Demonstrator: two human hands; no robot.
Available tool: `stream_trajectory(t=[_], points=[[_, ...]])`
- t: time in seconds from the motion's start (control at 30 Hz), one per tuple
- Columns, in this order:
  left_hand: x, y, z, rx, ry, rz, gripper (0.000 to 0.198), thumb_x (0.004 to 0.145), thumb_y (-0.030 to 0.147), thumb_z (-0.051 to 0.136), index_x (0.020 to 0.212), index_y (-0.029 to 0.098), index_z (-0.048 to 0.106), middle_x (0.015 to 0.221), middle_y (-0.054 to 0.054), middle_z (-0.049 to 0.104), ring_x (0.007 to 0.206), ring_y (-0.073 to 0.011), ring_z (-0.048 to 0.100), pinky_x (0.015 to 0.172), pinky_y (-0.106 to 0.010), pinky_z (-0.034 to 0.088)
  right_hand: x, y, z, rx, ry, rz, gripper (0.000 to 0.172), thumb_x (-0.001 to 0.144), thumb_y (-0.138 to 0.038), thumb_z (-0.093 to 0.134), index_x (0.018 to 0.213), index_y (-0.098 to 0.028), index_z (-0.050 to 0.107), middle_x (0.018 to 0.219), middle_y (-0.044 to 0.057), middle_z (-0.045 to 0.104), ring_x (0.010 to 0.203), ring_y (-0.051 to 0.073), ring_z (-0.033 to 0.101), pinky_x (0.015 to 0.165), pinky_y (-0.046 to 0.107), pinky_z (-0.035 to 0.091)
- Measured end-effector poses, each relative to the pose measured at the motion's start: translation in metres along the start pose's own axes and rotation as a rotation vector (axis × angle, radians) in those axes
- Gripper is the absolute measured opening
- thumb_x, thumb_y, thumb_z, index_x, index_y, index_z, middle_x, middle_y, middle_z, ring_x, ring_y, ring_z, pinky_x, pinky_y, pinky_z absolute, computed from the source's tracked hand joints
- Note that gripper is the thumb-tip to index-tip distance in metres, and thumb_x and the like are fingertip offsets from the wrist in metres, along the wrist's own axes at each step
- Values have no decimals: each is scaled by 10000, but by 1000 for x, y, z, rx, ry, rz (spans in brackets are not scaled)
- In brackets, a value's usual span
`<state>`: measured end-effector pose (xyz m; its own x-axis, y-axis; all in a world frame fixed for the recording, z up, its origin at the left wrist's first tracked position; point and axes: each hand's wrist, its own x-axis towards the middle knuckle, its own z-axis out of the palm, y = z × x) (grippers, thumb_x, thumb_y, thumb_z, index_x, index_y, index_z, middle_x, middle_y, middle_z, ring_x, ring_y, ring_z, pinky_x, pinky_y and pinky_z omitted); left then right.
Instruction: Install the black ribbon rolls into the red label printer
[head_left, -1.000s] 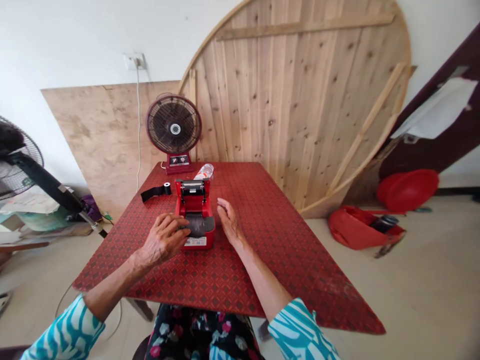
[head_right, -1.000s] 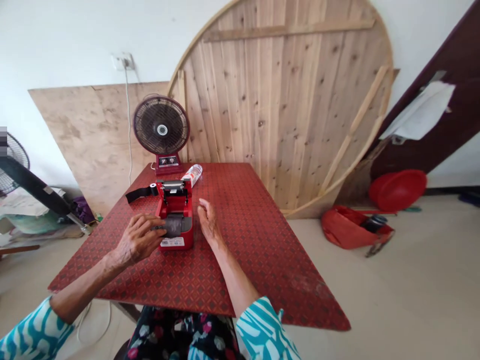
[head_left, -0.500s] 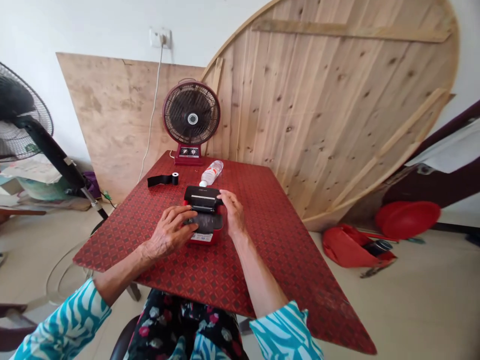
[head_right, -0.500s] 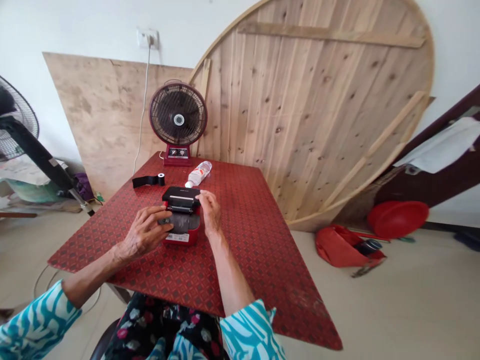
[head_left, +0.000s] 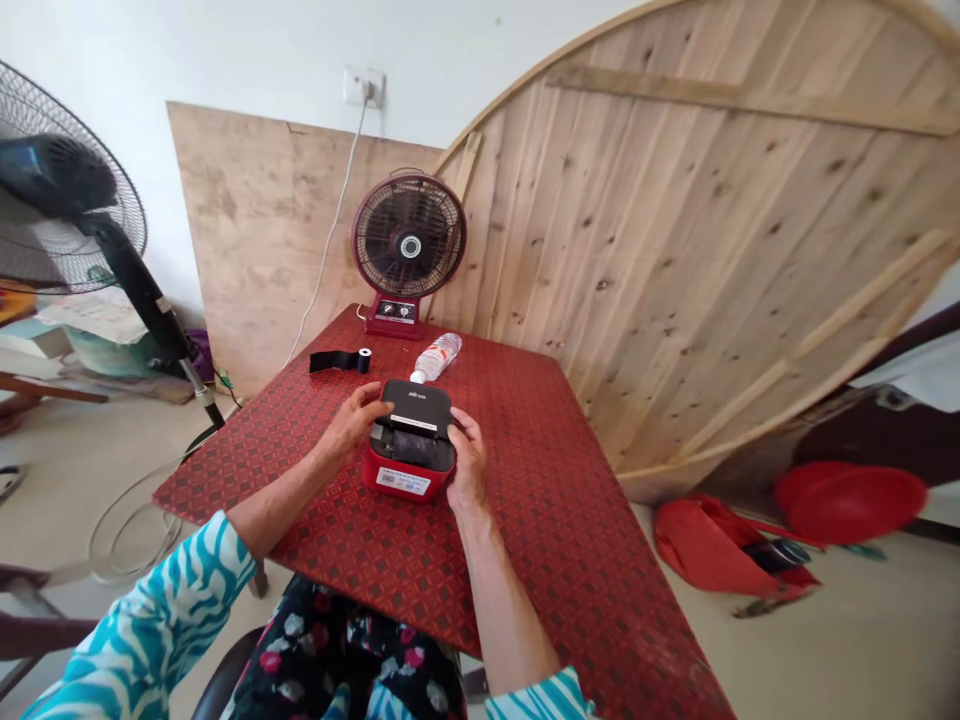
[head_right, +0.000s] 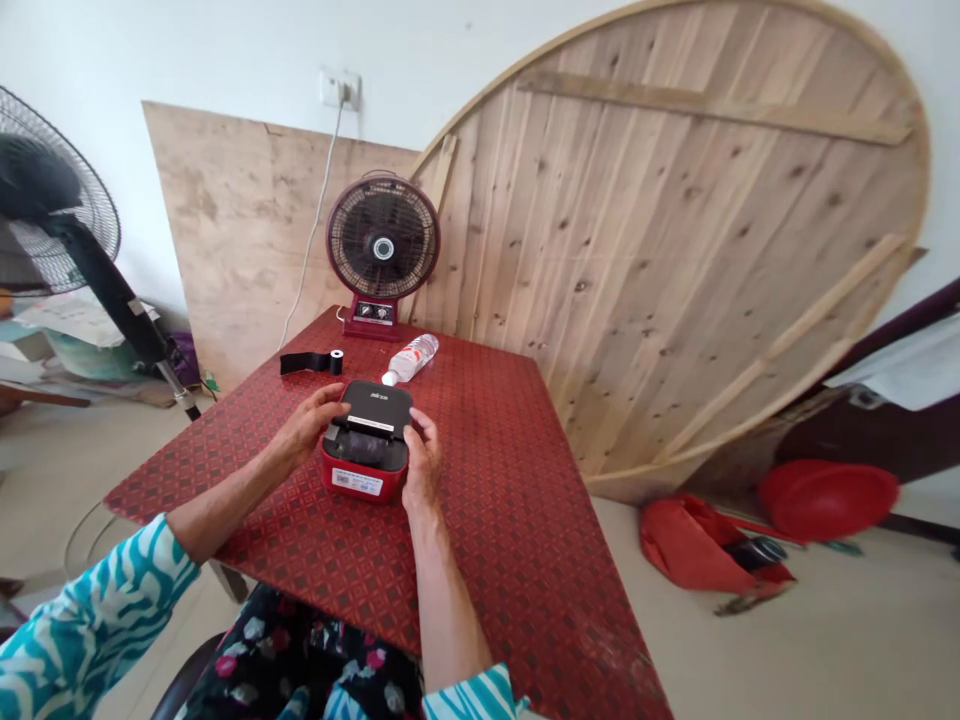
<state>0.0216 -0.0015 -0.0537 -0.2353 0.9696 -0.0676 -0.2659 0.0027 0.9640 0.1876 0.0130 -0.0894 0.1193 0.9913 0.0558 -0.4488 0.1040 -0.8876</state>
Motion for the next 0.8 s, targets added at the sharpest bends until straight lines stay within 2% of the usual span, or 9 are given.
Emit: stream_trajectory(t=[0.07,0.13,0.3,0.43,0.5,0.6,0.8], points=[[2,-4,3,-71,-39,-68,650,588,198,680,1222,162,543,1070,-72,669,793,-176,627,640,-258,463,-2,-2,1,-11,-7,-1,426,655,-357,676,1055,-227,613,1025,16,690,912,185,630,830,348,479],[1,-7,2,-107,-62,-70,684,576,165,665,1246,181,529,1122,-65,658,801,-170,628,617,-246,462,-3,-5,2,-23,-26,-10,448,659,-333,659,1090,-230,599,1071,22,682,958,190,625,867,362,471],[-3,-14,-4,-157,-146,-39,720,593,170,717,1285,200,520,1218,-74,636,972,-210,626,745,-265,489,-5,-4,1,-54,-77,-53,466,692,-307,622,1149,-232,575,1166,40,655,1071,202,597,951,392,442],[-8,-19,-7,-280,-203,-25,663,700,313,703,1322,211,498,1224,-75,642,999,-227,630,791,-294,486,-5,13,-4,-91,-3,-95,432,782,-422,558,1166,-226,583,1217,51,627,1119,209,571,976,406,427],[-10,-20,-10,-326,-260,-24,659,703,330,681,1326,203,505,1208,-75,652,1025,-248,625,792,-302,482,-5,24,-6,-96,46,-151,463,800,-481,528,1186,-229,574,1245,44,610,1145,203,552,984,393,422],[-8,-23,-16,-348,-322,-6,665,655,233,649,1310,205,534,1267,-65,623,1089,-263,597,810,-302,470,-4,36,-8,-81,100,-149,495,803,-495,524,1220,-230,545,1206,34,624,1091,185,574,951,368,440],[0,-33,-25,-351,-351,25,672,618,128,608,1279,241,568,1365,-30,558,1230,-264,507,903,-311,447,-3,42,-10,-53,146,-79,458,786,-494,562,1165,-238,579,1122,14,653,971,166,616,862,331,462]])
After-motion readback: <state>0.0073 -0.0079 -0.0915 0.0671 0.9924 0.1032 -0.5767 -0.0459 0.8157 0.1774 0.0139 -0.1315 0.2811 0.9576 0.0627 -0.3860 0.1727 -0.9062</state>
